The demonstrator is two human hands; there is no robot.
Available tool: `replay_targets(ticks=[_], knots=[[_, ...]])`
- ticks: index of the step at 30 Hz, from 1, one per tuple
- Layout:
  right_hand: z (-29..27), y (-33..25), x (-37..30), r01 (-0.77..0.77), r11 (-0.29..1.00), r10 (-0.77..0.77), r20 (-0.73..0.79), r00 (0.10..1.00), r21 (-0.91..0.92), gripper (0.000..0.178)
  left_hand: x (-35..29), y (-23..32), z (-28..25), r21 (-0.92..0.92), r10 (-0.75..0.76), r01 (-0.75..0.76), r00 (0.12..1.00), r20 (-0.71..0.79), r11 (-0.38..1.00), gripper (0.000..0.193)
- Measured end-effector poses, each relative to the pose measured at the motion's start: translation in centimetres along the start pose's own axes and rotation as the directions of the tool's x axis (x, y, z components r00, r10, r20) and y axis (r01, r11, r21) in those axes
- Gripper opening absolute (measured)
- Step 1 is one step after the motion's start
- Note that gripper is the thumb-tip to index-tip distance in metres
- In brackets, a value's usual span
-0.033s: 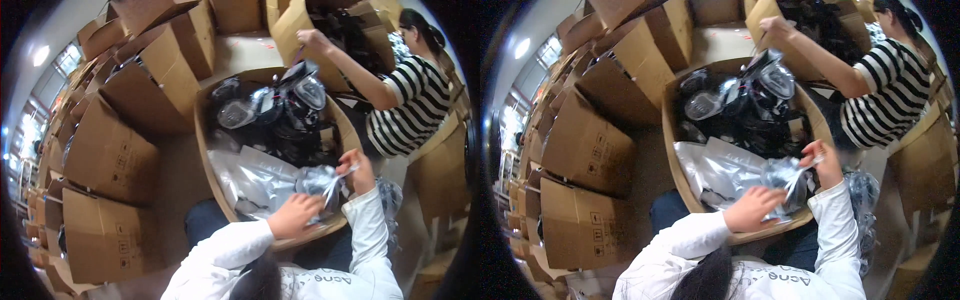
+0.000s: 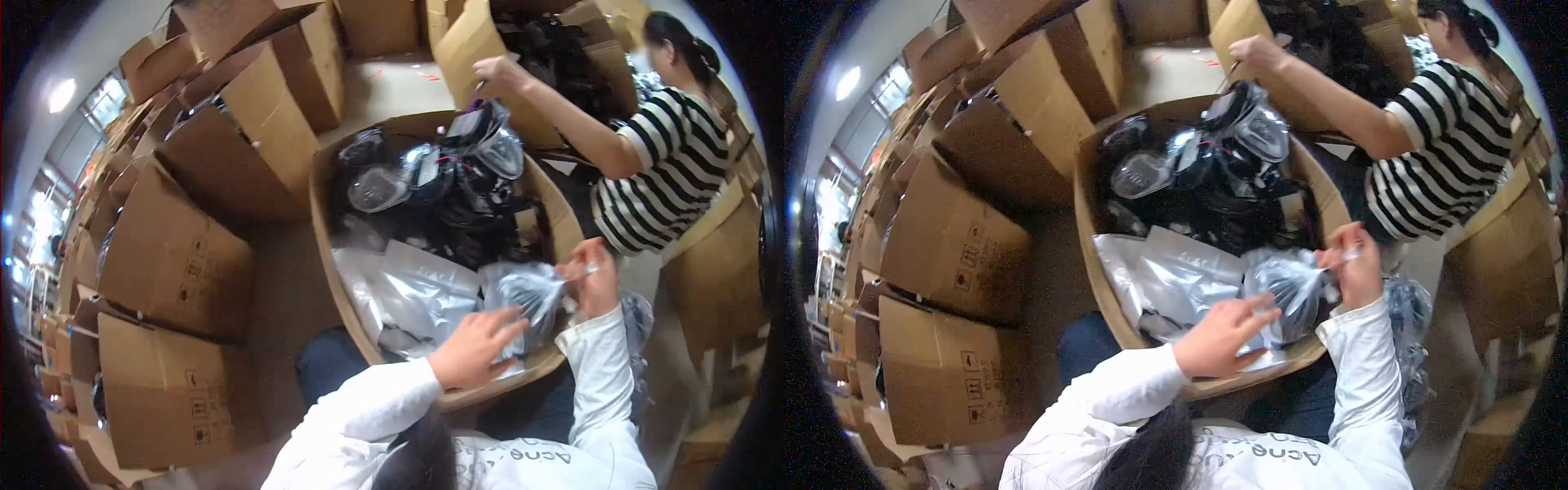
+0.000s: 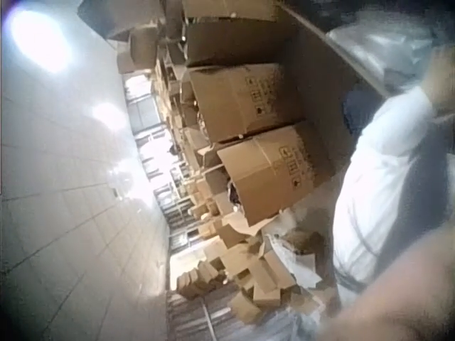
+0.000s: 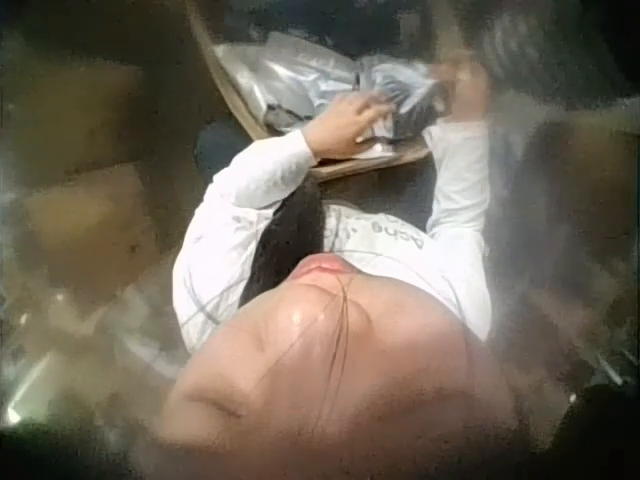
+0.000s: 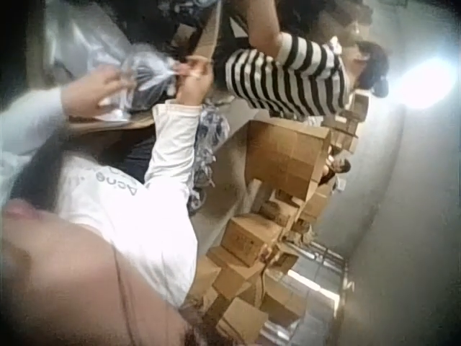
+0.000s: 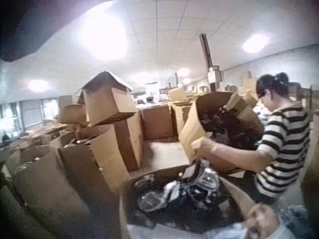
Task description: The person packs various plastic components by hand, placing them into individual plastic bags, then putting the bagged components into a large cardboard box.
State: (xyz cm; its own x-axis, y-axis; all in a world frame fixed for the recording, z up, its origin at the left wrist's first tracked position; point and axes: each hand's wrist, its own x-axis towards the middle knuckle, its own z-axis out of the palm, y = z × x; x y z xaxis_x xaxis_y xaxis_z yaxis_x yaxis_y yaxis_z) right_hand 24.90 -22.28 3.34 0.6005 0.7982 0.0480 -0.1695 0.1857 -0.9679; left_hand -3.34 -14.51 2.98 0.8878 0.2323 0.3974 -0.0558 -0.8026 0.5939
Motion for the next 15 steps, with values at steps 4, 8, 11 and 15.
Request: replay_targets(ticks=[4,8,11,15], knots=[[-4.9,-8.9,-4.9,0.531,0.847,-0.407,-0.631,0.661,0.011,0.046,0.0,-0.5,-0.3,-0.044,-0.147,0.145,0.989,-0.029,0.988,0.058],[-6.7,-13.8,-11.4,0.629,0.603,-0.795,-0.431,0.426,-0.49,0.043,0.4,-1.0,1.1,-0.02,-0.135,0.135,0.991,0.01,0.991,0.045],[-9.2,-10.5,-8.9,0.161,0.444,-0.767,-0.281,0.578,-0.882,0.031,0.5,-1.2,1.3,0.026,-0.135,0.134,0.99,0.043,0.991,0.042],[-19.8,-3.5,-6.1,-0.335,0.142,-0.257,-0.362,0.896,-0.931,0.019,-0.7,-2.0,2.1,0.017,-0.222,0.221,0.972,0.076,0.975,0.042]])
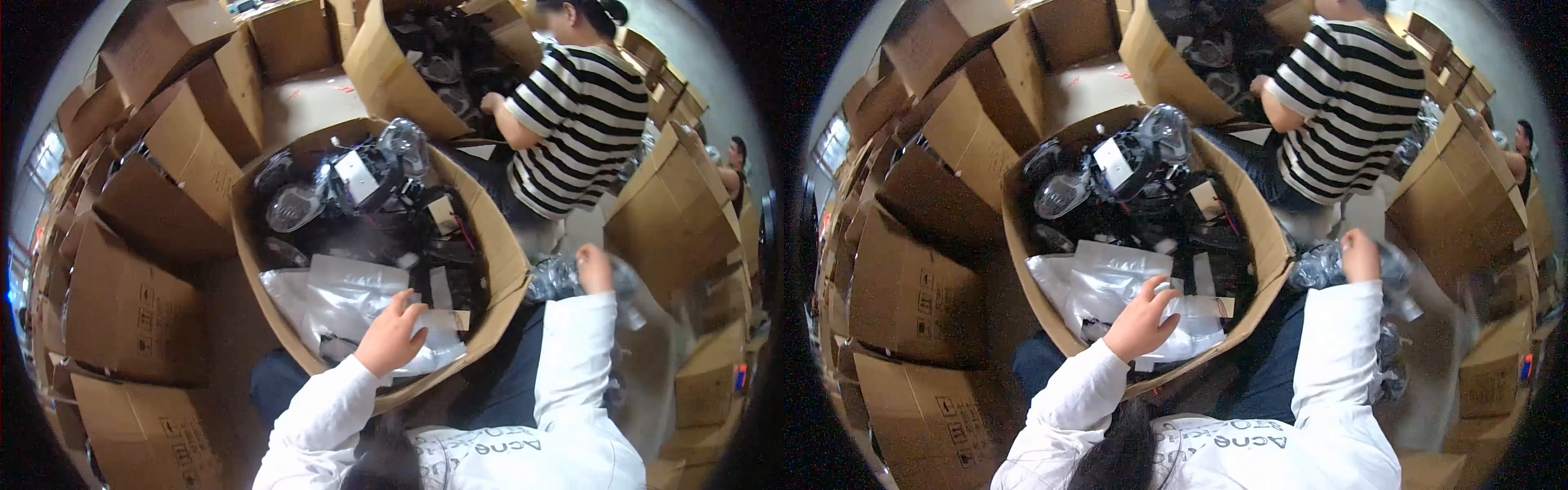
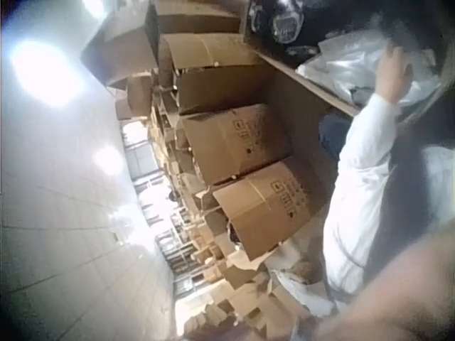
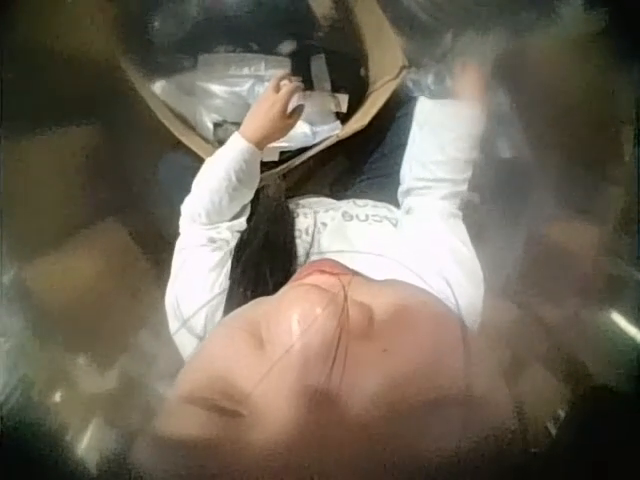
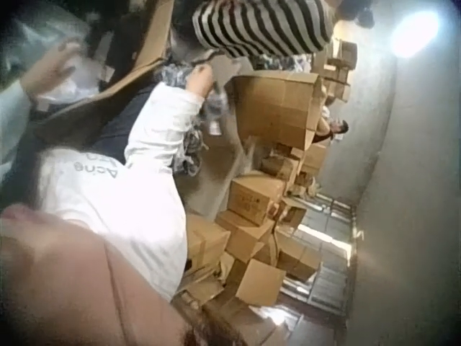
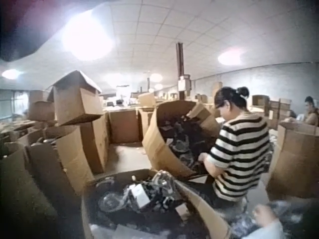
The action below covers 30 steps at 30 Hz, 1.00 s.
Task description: The person packs various plastic components by hand, placing them into individual plastic bags, then putting the bagged components into a large cardboard box.
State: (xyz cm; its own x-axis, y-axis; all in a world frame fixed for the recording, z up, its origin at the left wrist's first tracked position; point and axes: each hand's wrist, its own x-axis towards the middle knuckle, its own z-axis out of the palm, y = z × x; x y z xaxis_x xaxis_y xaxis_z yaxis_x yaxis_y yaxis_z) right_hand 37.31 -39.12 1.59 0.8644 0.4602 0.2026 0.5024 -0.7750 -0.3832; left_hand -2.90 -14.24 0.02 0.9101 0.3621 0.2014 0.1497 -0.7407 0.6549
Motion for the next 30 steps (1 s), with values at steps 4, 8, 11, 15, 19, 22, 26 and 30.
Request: replay_targets(ticks=[4,8,11,15,19,22,26,30], knots=[[6.4,14.4,1.4,-0.14,0.949,0.274,0.521,0.808,-0.282,0.04,0.3,-0.3,1.5,0.04,-0.018,0.014,0.994,0.108,0.999,0.044],[8.6,13.3,0.4,-0.092,0.976,0.189,0.557,0.809,-0.199,0.043,0.2,-2.8,1.5,0.189,-0.084,0.034,0.961,0.263,0.981,0.045],[6.9,8.2,0.9,-0.052,0.993,0.08,0.269,0.96,-0.109,0.041,2.3,-5.8,-0.7,0.402,-0.364,0.22,0.872,0.328,0.889,0.048],[3.1,-9.6,-0.1,0.205,0.929,-0.272,0.195,0.942,0.309,0.038,1.5,-13.9,-4.4,0.509,-0.658,0.514,0.739,0.146,0.691,0.063],[4.1,-18.6,0.0,0.283,0.747,-0.553,0.326,0.767,0.602,0.035,2.1,-17.5,-2.2,0.607,-0.756,0.466,0.511,0.41,0.644,0.072],[6.1,-22.1,-0.6,0.356,0.767,-0.595,0.386,0.705,0.534,0.034,1.9,-17.9,0.8,0.715,-0.802,0.41,0.475,0.362,0.565,0.058],[10.3,-21.2,-1.4,0.478,0.804,-0.593,0.538,0.599,0.353,0.034,1.9,-17.3,-0.2,0.638,-0.777,0.519,0.593,0.21,0.568,0.043],[11.3,-20.1,-1.1,0.428,0.842,-0.532,0.641,0.553,0.329,0.036,4.0,-10.0,-4.6,0.543,-0.734,0.599,0.677,0.049,0.589,0.046]])
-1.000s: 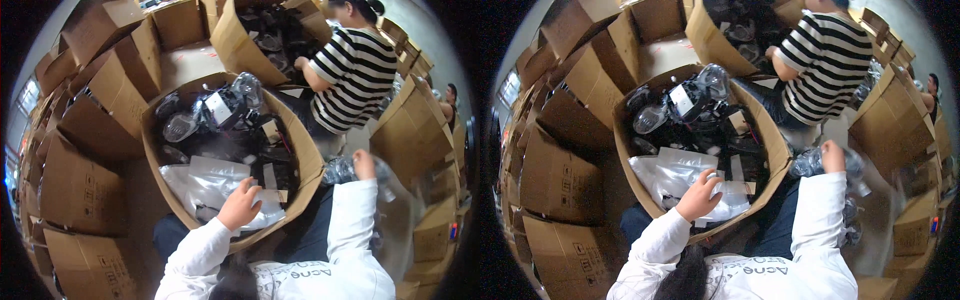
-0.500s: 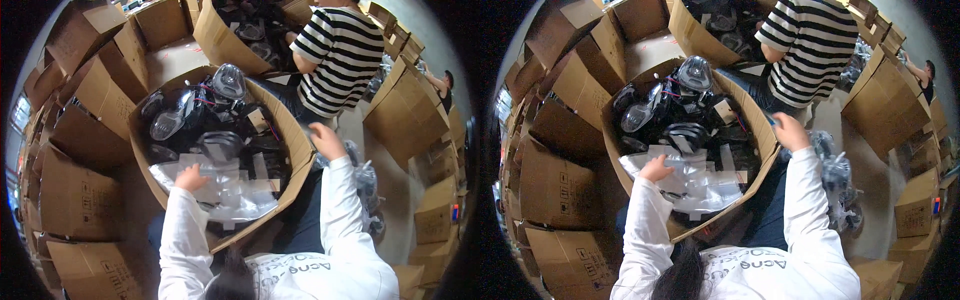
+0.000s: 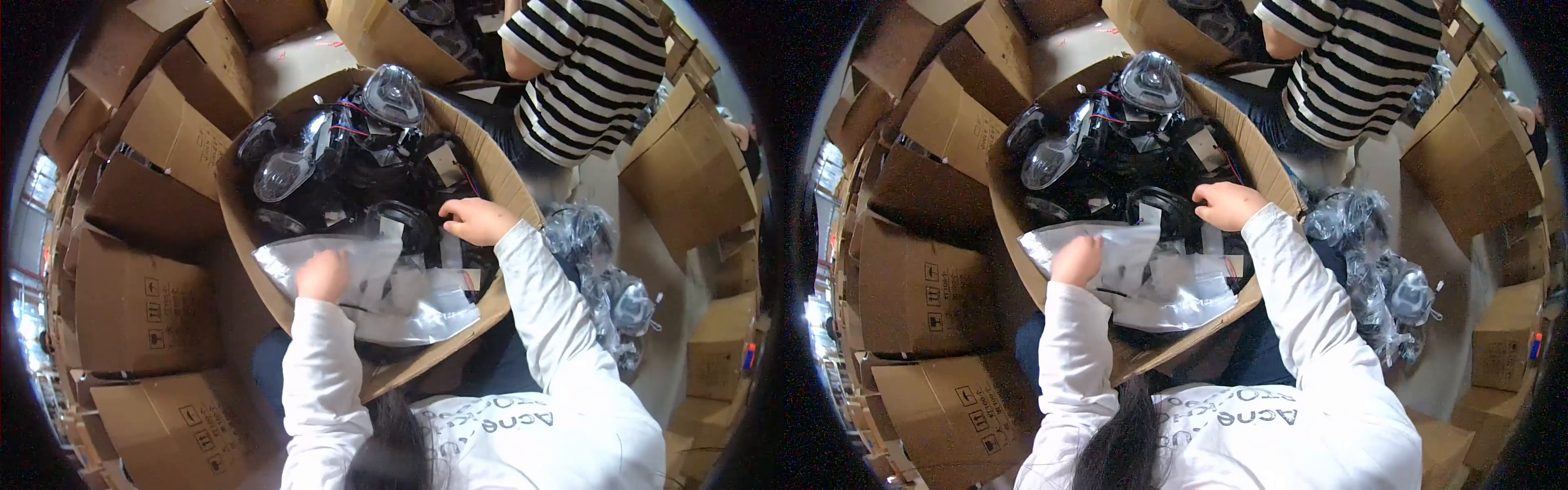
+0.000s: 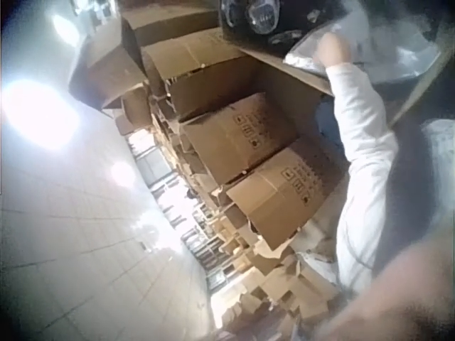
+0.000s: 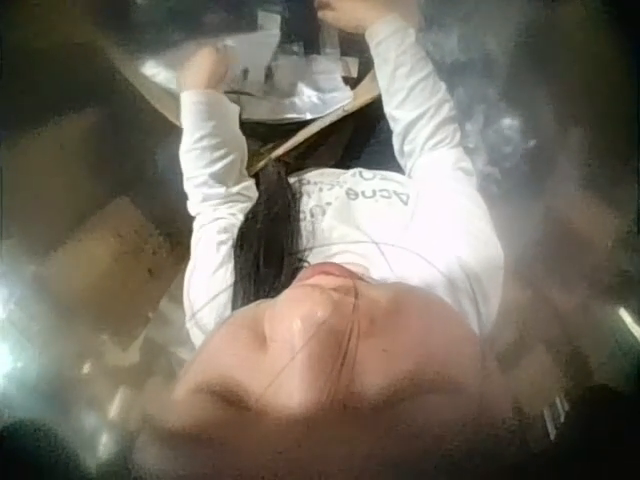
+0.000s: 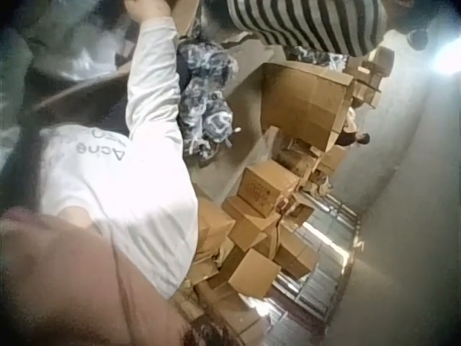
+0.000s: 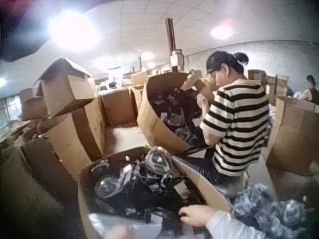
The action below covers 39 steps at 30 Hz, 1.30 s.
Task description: The person packs various plastic components by hand, placing them into individual plastic bags, then putting the bagged components into a large cardboard box.
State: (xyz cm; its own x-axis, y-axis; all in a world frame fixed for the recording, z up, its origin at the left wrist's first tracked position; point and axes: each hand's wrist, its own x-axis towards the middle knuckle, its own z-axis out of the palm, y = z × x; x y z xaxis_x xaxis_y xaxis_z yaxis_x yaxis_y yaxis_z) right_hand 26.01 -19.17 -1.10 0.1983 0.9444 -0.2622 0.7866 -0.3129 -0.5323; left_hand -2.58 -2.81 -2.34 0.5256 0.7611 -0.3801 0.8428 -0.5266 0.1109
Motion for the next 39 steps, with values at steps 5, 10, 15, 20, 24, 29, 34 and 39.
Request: replay_targets(ticks=[5,10,15,20,24,29,34,39], knots=[[0.8,-0.7,1.7,0.059,0.995,-0.064,0.07,0.995,0.083,0.041,-1.4,-0.3,-4.5,-0.331,0.095,-0.437,0.71,-0.697,0.836,0.035],[0.7,-3.2,2.0,0.093,0.949,-0.187,0.302,0.935,0.3,0.059,-0.2,0.0,-3.1,-0.932,-0.084,-0.27,0.963,-0.257,-0.242,0.036],[0.9,-5.4,2.4,0.229,0.841,-0.436,0.362,0.824,0.491,0.064,0.7,2.1,-0.2,-0.945,-0.008,-0.078,0.997,-0.08,-0.318,0.041],[0.9,-5.2,2.2,0.173,0.846,-0.401,0.39,0.829,0.504,0.058,0.4,4.5,-0.5,-0.983,0.057,-0.093,0.993,-0.103,-0.159,0.044],[1.3,-3.5,2.6,0.083,0.748,-0.207,0.112,0.972,0.659,0.057,0.9,4.4,-0.1,-0.967,0.137,-0.194,0.966,-0.217,-0.166,0.043],[1.5,-4.3,1.9,0.037,0.644,-0.178,0.103,0.979,0.765,0.04,1.0,3.6,1.2,-0.96,0.19,-0.264,0.942,-0.277,-0.092,0.044],[2.3,-5.3,0.3,-0.004,0.442,-0.106,0.056,0.993,0.897,0.035,-0.4,4.4,2.0,-0.953,0.266,-0.292,0.915,-0.304,-0.087,0.044],[2.3,-4.1,0.0,0.059,0.366,-0.061,-0.039,0.997,0.929,0.026,-0.9,4.9,2.6,-0.909,0.249,-0.383,0.908,-0.338,0.166,0.045]])
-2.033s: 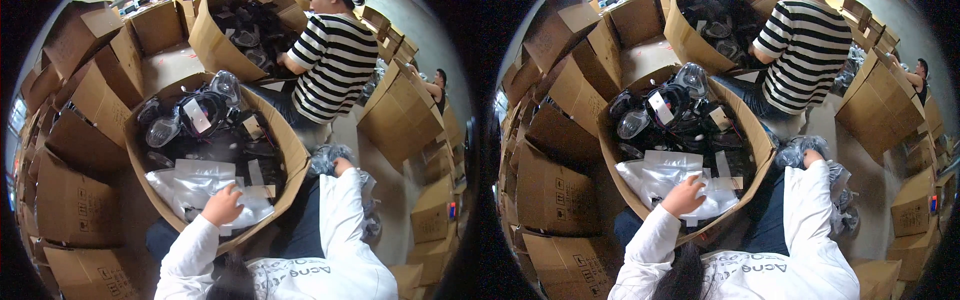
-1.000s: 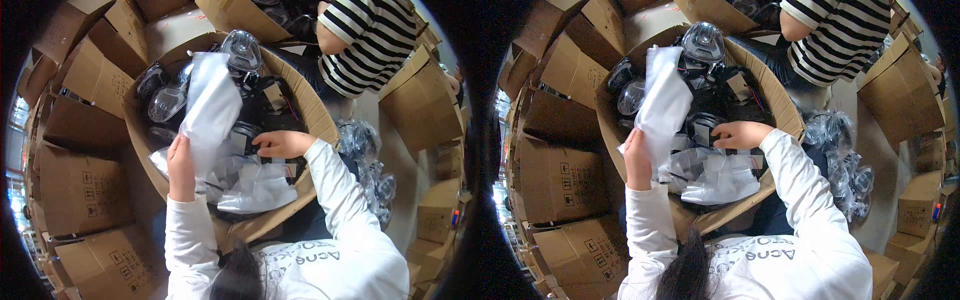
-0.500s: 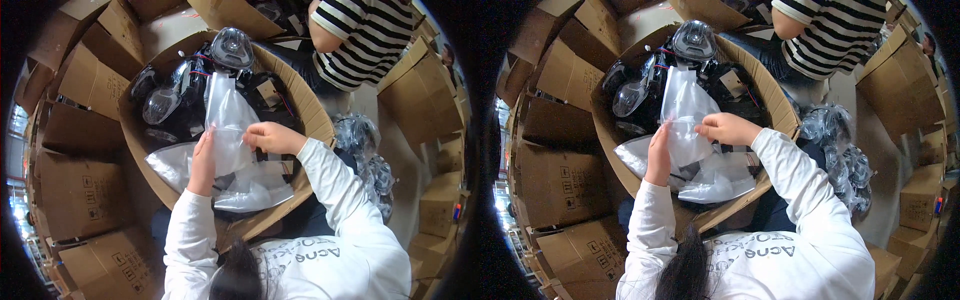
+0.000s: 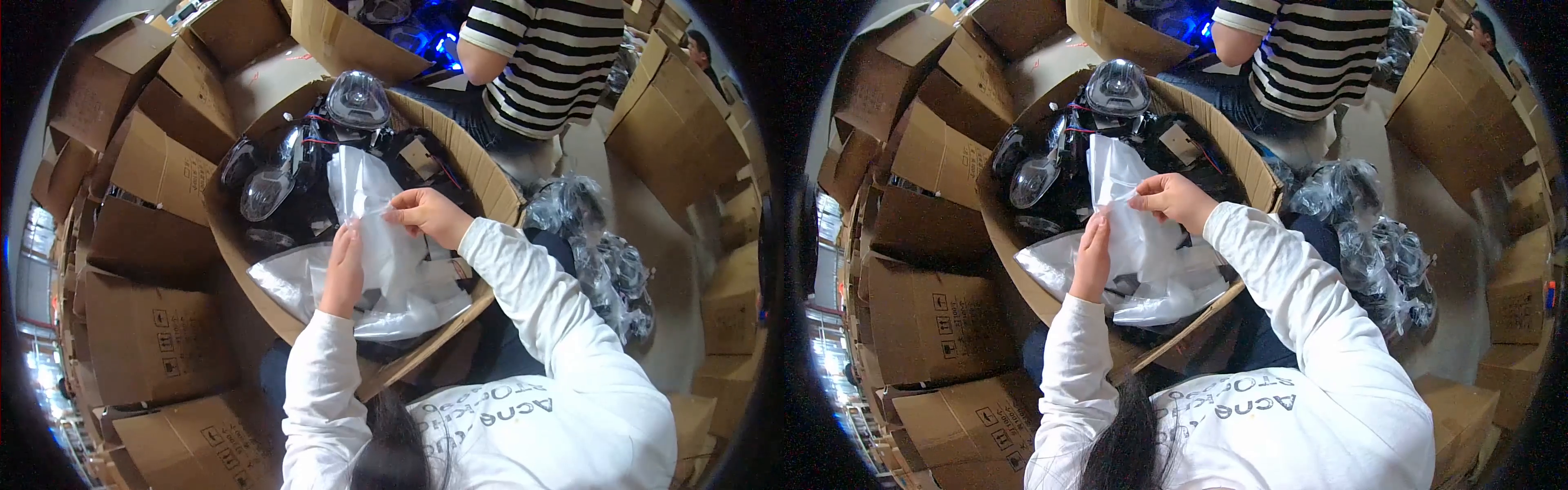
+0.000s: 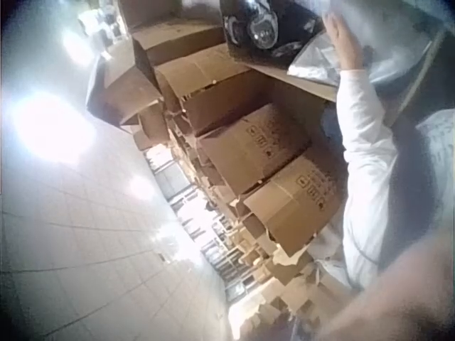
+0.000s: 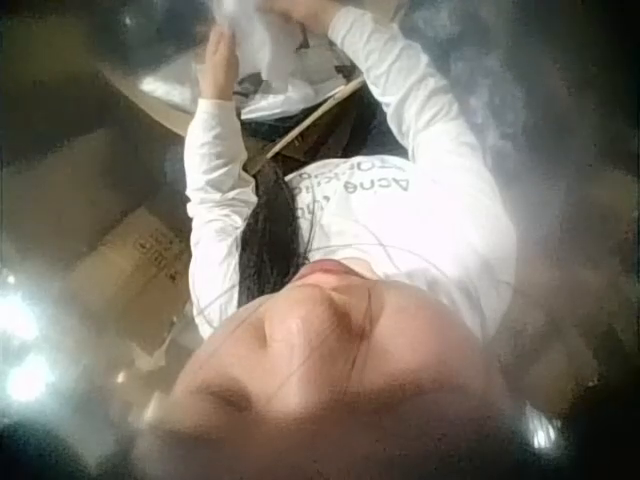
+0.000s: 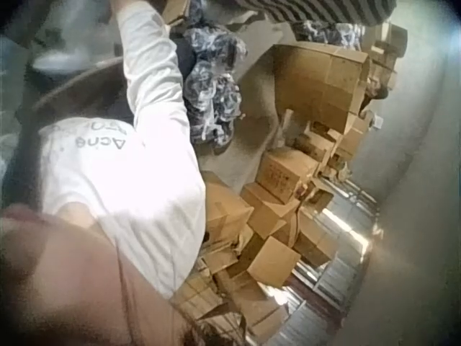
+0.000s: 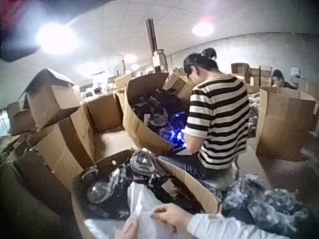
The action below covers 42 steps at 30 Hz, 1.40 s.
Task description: The person packs various plastic components by hand, placing them into individual plastic bags, then putting the bagged components into a large cardboard box.
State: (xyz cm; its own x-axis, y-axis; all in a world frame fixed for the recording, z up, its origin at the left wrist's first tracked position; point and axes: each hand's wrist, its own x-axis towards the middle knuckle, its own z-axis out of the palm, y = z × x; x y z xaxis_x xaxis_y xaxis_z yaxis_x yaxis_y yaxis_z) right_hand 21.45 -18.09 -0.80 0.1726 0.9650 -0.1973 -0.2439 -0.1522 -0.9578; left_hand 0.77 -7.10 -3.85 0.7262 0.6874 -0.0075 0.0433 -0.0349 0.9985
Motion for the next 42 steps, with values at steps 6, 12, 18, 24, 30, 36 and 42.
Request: replay_targets(ticks=[6,12,18,24,30,36,42], knots=[[-0.6,0.8,-0.1,0.167,0.961,-0.149,-0.098,0.984,0.221,0.024,-0.6,1.4,1.0,0.465,0.32,-0.258,0.946,-0.058,0.847,0.04],[0.1,0.2,-0.2,0.215,0.956,-0.237,-0.094,0.967,-0.199,0.019,-1.4,3.5,1.3,0.574,0.344,-0.296,0.938,0.027,0.763,0.031],[1.5,0.3,-0.5,0.143,0.989,-0.145,0.079,0.986,0.031,0.021,-1.2,3.8,2.1,0.483,0.327,-0.338,0.939,0.109,0.808,0.026],[0.4,-0.9,-0.2,0.296,0.787,-0.301,0.08,0.95,-0.542,0.018,-0.5,3.5,0.7,0.253,0.28,-0.272,0.96,0.007,0.928,0.012],[-12.1,-6.0,-0.4,0.087,0.669,-0.714,-0.606,0.351,-0.738,0.012,0.9,4.2,-4.3,-0.124,0.133,-0.231,0.84,-0.526,0.965,0.009],[-6.9,-5.1,0.7,0.109,-0.16,-0.863,0.193,0.468,-0.981,0.032,0.2,3.9,-1.6,-0.113,0.165,-0.204,0.944,-0.284,0.973,0.016],[-6.5,-2.5,1.3,0.216,0.161,-0.526,0.101,0.845,-0.963,0.042,0.0,4.2,-0.8,-0.018,0.205,-0.207,0.974,-0.096,0.978,0.013]])
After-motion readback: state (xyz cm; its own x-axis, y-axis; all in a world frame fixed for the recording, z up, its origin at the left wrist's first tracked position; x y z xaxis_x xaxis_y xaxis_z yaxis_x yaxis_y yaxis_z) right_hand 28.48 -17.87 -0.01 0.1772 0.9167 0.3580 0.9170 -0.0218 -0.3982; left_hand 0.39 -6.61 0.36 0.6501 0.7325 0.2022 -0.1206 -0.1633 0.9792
